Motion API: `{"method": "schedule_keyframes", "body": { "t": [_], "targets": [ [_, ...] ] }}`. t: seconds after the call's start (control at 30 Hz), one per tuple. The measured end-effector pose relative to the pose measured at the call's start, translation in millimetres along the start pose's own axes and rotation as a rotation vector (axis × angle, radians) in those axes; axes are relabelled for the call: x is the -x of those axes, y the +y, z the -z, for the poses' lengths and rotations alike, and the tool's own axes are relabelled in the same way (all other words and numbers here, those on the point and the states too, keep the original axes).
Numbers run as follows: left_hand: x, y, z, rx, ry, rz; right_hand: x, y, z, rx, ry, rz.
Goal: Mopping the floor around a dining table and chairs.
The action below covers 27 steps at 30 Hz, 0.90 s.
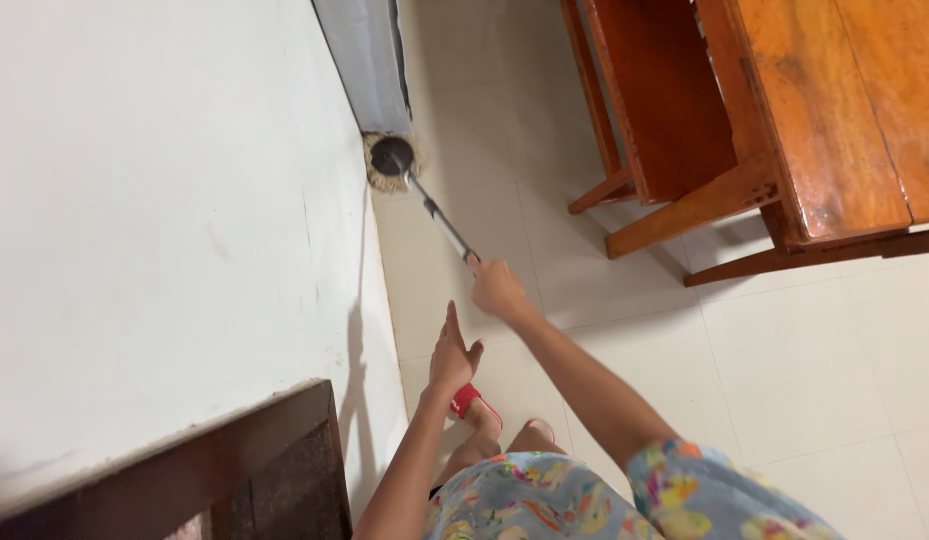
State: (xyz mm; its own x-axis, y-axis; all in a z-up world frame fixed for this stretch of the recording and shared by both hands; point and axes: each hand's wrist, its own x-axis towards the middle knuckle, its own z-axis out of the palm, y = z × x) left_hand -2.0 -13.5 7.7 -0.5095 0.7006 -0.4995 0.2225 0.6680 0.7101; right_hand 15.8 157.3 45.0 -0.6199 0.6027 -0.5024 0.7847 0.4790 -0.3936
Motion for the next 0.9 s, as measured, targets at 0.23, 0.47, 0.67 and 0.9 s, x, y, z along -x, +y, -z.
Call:
{"method": "schedule_keyframes", "body": {
  "t": [0.23, 0.47, 0.67, 0.9],
  "targets": [
    [20, -6, -34, -0.02, -0.017, 0.003, 4, 13, -23, -0.059, -0.028, -0.062],
    [29, -39, -97, 0.588, -0.008, 0.269, 133, 41, -31, 0.074, -0.061, 0.125],
    [94, -39, -123, 1.541, -0.242, 0.407, 267, 52, -25, 0.029, -0.094, 0.235],
    [202, -20, -159, 1.633, -0.302, 0.526, 388, 56, -17, 0.066, -0.134, 0.344]
  ]
}}
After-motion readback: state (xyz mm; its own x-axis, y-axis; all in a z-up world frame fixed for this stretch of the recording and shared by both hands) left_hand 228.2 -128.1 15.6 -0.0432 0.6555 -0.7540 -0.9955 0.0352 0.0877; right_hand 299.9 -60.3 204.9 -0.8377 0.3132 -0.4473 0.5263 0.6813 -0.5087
